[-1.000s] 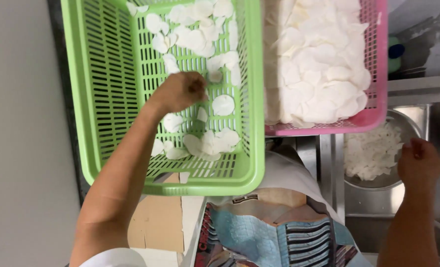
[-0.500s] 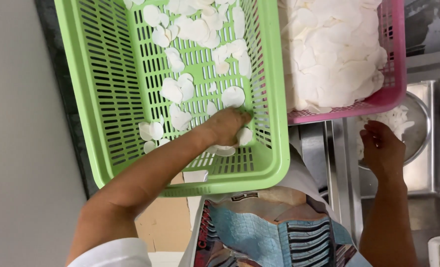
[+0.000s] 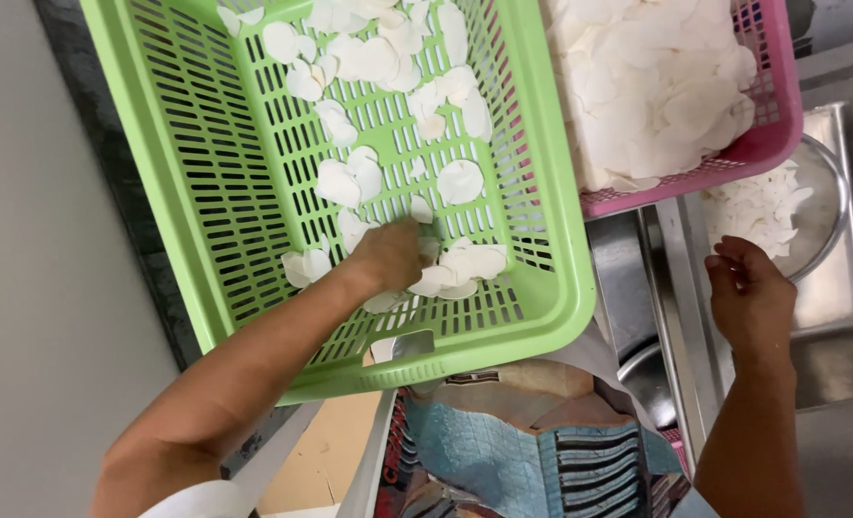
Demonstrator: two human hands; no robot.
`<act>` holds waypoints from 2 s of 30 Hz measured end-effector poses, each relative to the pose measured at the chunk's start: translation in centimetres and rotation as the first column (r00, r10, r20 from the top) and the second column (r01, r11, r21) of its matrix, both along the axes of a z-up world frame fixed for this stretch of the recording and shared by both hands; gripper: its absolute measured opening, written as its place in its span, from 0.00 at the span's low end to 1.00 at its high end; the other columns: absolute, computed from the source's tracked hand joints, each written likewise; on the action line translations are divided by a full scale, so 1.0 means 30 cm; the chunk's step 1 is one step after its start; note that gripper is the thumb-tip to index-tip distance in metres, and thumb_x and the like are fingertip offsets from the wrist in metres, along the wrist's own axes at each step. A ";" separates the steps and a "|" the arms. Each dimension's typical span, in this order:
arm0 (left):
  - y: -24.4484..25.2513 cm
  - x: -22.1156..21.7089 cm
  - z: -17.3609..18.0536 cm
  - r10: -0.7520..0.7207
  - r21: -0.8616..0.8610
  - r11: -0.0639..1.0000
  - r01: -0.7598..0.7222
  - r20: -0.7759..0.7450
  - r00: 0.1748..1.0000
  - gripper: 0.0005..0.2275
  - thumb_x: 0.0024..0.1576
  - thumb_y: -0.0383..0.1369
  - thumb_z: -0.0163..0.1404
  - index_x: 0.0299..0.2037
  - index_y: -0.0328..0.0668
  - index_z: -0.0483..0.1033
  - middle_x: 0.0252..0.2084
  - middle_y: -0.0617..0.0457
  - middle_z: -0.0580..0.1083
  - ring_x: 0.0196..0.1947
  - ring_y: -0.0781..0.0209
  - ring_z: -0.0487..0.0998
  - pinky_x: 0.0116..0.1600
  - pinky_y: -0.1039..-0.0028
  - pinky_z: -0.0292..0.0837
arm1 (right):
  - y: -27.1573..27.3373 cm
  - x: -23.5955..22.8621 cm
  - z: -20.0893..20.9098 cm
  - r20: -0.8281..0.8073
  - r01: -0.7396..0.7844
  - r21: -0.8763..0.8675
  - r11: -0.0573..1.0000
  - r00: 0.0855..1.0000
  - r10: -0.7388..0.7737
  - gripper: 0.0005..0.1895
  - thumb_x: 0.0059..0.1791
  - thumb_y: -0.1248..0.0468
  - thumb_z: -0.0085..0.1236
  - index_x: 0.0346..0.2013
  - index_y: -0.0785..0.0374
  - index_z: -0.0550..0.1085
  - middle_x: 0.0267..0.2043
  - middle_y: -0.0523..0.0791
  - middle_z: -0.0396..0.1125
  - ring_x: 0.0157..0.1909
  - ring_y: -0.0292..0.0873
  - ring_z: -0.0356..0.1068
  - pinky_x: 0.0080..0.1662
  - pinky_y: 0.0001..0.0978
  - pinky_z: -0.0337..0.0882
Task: Sorting sliced vegetables between baskets and then deep frying them using a metal strainer and a wooden paddle.
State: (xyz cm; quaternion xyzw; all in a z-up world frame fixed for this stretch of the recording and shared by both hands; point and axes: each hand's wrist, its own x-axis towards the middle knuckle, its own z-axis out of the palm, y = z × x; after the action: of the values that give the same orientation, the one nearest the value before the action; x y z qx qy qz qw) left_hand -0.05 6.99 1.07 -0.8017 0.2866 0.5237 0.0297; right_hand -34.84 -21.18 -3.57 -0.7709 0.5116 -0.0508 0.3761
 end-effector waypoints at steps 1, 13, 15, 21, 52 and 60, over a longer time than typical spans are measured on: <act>0.022 0.005 -0.009 0.072 0.043 0.997 -0.071 -0.030 0.997 0.28 0.62 0.38 0.50 0.71 0.38 0.55 0.64 0.43 0.70 0.58 0.43 0.75 0.56 0.57 0.75 | 0.006 0.000 -0.001 0.000 -0.005 0.000 1.000 1.000 0.005 0.14 0.60 0.66 0.54 0.61 0.63 0.74 0.54 0.46 0.71 0.54 0.45 0.68 0.58 0.37 0.67; -0.030 -0.085 0.044 0.458 -0.090 0.864 -0.495 -0.267 0.848 0.26 0.57 0.38 0.56 0.65 0.44 0.63 0.64 0.48 0.71 0.61 0.50 0.75 0.64 0.62 0.74 | 0.099 0.043 0.005 0.035 -0.077 -0.004 0.997 0.996 0.077 0.14 0.59 0.68 0.54 0.60 0.66 0.74 0.53 0.48 0.72 0.52 0.46 0.69 0.56 0.38 0.69; -0.053 -0.100 0.017 0.494 -0.112 0.839 -0.532 -0.254 0.832 0.25 0.56 0.40 0.57 0.62 0.44 0.64 0.59 0.48 0.74 0.54 0.51 0.77 0.57 0.64 0.77 | 0.098 0.012 -0.033 0.050 -0.091 -0.036 0.995 0.994 0.093 0.14 0.59 0.68 0.55 0.60 0.67 0.74 0.53 0.49 0.72 0.52 0.46 0.70 0.57 0.38 0.70; -0.103 -0.129 -0.037 0.555 -0.278 0.754 -0.595 -0.214 0.804 0.13 0.54 0.32 0.58 0.48 0.48 0.71 0.60 0.50 0.71 0.55 0.50 0.71 0.51 0.67 0.76 | 0.137 -0.018 -0.035 0.058 -0.102 -0.057 0.993 0.993 0.105 0.15 0.58 0.68 0.56 0.59 0.66 0.74 0.52 0.49 0.73 0.52 0.47 0.72 0.57 0.38 0.71; -0.545 0.099 0.223 0.386 -0.584 -0.265 -0.768 -0.794 0.470 0.33 0.47 0.22 0.67 0.63 0.31 0.64 0.48 0.44 0.75 0.44 0.57 0.81 0.45 0.70 0.85 | -0.216 0.865 0.353 0.836 -0.659 0.534 0.529 0.507 -0.211 0.09 0.54 0.61 0.54 0.46 0.60 0.68 0.43 0.51 0.71 0.43 0.45 0.76 0.40 0.36 0.80; -0.739 0.071 0.150 0.303 -0.400 -0.346 -0.849 -0.904 0.302 0.13 0.54 0.25 0.62 0.48 0.33 0.76 0.37 0.46 0.79 0.33 0.49 0.86 0.35 0.63 0.87 | -0.305 0.953 0.294 0.821 -0.529 0.223 0.819 0.555 0.135 0.06 0.55 0.68 0.63 0.37 0.62 0.73 0.27 0.40 0.62 0.22 0.29 0.61 0.22 0.18 0.64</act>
State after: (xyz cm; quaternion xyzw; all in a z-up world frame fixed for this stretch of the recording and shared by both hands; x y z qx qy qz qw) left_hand 2.08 -15.17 5.56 -0.4801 0.0395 0.2956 -0.8250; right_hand -6.25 -30.32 5.26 -0.6478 0.1353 -0.1837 0.7268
